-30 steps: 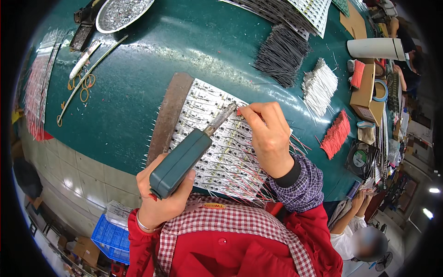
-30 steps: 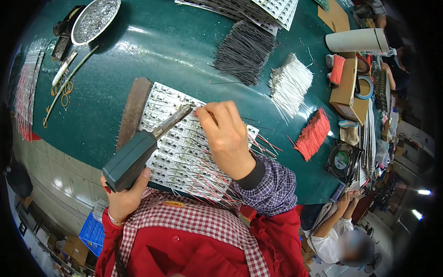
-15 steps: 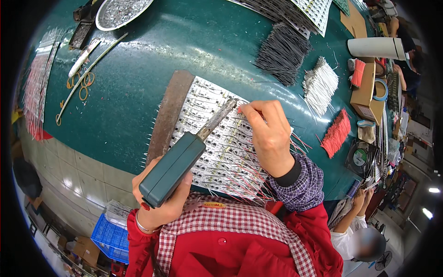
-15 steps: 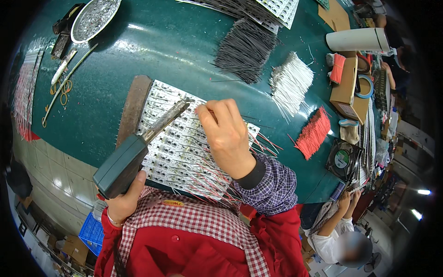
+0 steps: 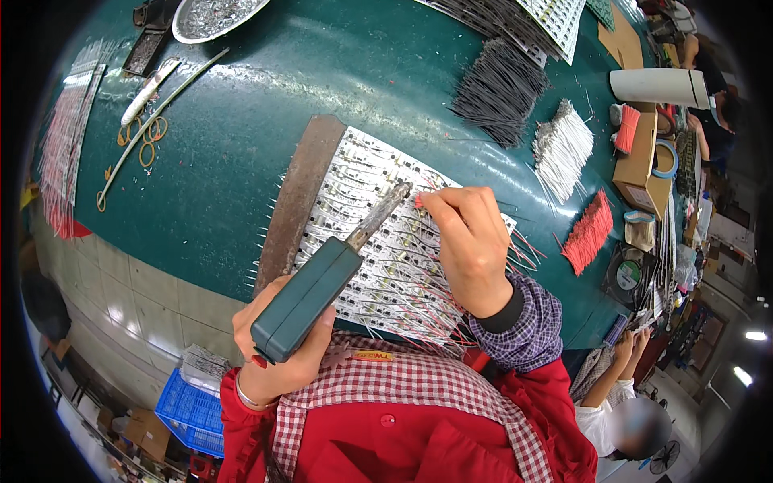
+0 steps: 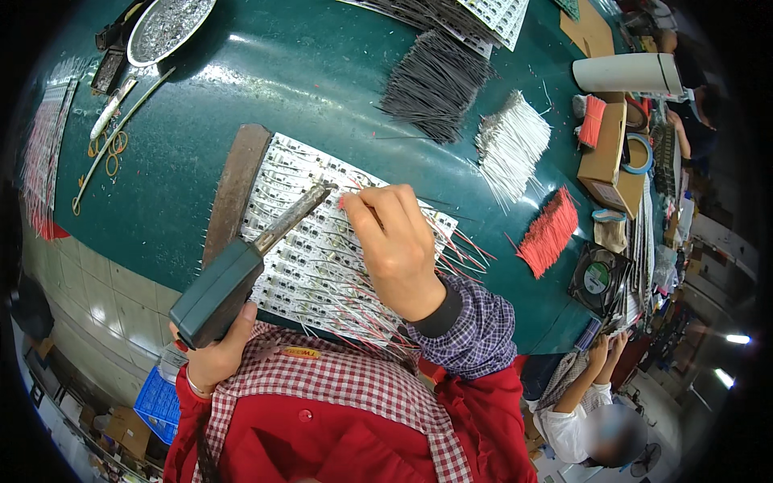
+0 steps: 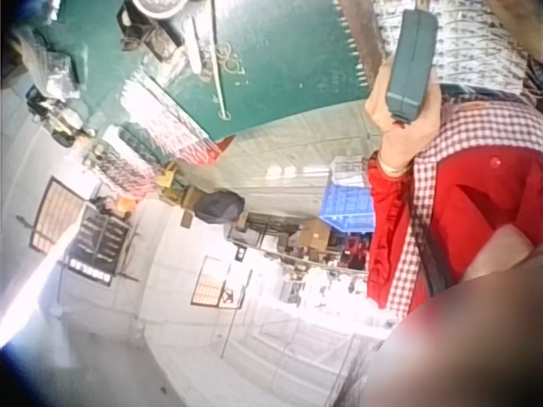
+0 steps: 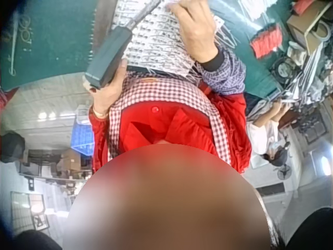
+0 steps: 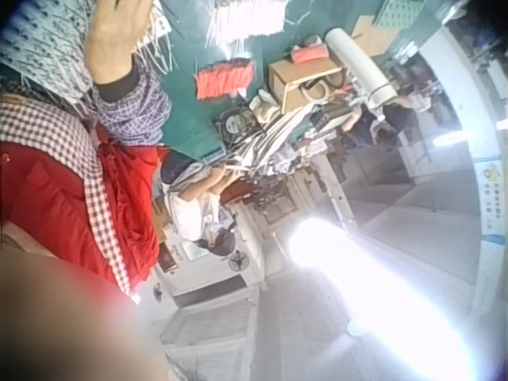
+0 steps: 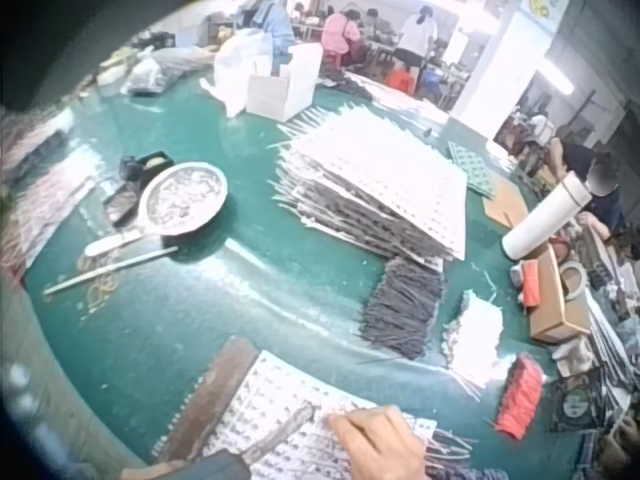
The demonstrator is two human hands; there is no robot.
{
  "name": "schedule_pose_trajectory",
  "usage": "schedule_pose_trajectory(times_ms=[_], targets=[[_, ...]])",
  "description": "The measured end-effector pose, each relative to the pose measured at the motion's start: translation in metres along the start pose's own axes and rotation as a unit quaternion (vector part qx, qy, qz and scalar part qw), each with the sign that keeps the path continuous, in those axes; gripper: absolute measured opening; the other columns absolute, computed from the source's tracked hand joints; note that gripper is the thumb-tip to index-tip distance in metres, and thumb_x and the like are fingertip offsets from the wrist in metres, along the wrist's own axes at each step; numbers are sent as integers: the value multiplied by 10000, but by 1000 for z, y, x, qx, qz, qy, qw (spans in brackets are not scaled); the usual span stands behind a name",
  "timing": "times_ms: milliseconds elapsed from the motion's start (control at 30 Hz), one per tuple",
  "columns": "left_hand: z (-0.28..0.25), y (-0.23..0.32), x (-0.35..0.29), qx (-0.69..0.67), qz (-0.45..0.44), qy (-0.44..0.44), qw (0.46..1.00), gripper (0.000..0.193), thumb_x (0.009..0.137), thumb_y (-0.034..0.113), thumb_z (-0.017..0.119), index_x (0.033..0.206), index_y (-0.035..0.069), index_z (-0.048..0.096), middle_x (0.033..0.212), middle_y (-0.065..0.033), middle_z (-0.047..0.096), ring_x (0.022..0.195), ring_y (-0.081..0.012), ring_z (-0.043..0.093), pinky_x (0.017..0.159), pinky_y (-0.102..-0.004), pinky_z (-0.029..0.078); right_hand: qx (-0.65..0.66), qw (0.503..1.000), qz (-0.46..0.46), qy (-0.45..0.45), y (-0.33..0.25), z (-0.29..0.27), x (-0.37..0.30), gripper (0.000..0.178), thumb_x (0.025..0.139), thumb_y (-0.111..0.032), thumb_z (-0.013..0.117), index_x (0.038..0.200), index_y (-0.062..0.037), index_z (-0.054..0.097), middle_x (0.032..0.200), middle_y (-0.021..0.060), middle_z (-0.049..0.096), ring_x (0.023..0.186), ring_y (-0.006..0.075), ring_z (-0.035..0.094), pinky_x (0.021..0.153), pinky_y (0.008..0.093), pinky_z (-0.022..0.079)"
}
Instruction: The person solders wires onto an LED array using a soldering iron.
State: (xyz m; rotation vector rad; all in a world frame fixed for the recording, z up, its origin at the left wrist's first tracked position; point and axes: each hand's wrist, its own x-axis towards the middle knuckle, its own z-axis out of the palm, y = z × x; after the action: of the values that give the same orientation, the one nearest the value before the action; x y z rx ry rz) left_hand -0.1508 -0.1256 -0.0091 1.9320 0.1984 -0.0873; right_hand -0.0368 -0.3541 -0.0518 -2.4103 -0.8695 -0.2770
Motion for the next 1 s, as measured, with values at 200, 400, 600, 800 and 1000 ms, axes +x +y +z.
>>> schedule_pose_trajectory(times_ms=[200,400,600,800,1000], targets=[[1,-2,-1,23,11,-7,1000,220,767,-37,735,977,-82,690,936,-178,700,768,-250,713,680,-319,552,-5,1000,4,-17,0,0,0,293,717,53,684,1009,38,665,944,119,610,844,277,584,680,353,507],[1,-4,-1,17,4,-15,1000,199,766,-34,735,956,-75,689,917,-168,694,758,-246,706,673,-313,545,-4,1000,5,-21,0,0,1,302,713,57,685,1014,35,661,953,117,607,856,275,583,680,353,507],[2,-4,0,10,-4,-20,1000,188,760,-39,734,939,-71,687,891,-154,683,742,-233,699,655,-308,537,1,1000,4,-19,0,1,0,308,706,65,689,1011,36,660,952,114,606,855,270,583,678,352,508],[3,-8,3,36,52,-16,998,178,750,-45,736,918,-67,683,848,-136,662,698,-217,679,624,-305,519,0,1000,1,-19,0,1,1,301,706,64,686,1004,37,662,951,116,605,854,271,583,678,352,509],[2,-9,1,32,63,-12,997,176,751,-48,734,919,-66,684,820,-127,653,661,-205,658,591,-301,500,-4,1000,-3,-28,0,0,2,297,704,54,679,1000,37,659,954,118,606,860,273,584,681,350,512]])
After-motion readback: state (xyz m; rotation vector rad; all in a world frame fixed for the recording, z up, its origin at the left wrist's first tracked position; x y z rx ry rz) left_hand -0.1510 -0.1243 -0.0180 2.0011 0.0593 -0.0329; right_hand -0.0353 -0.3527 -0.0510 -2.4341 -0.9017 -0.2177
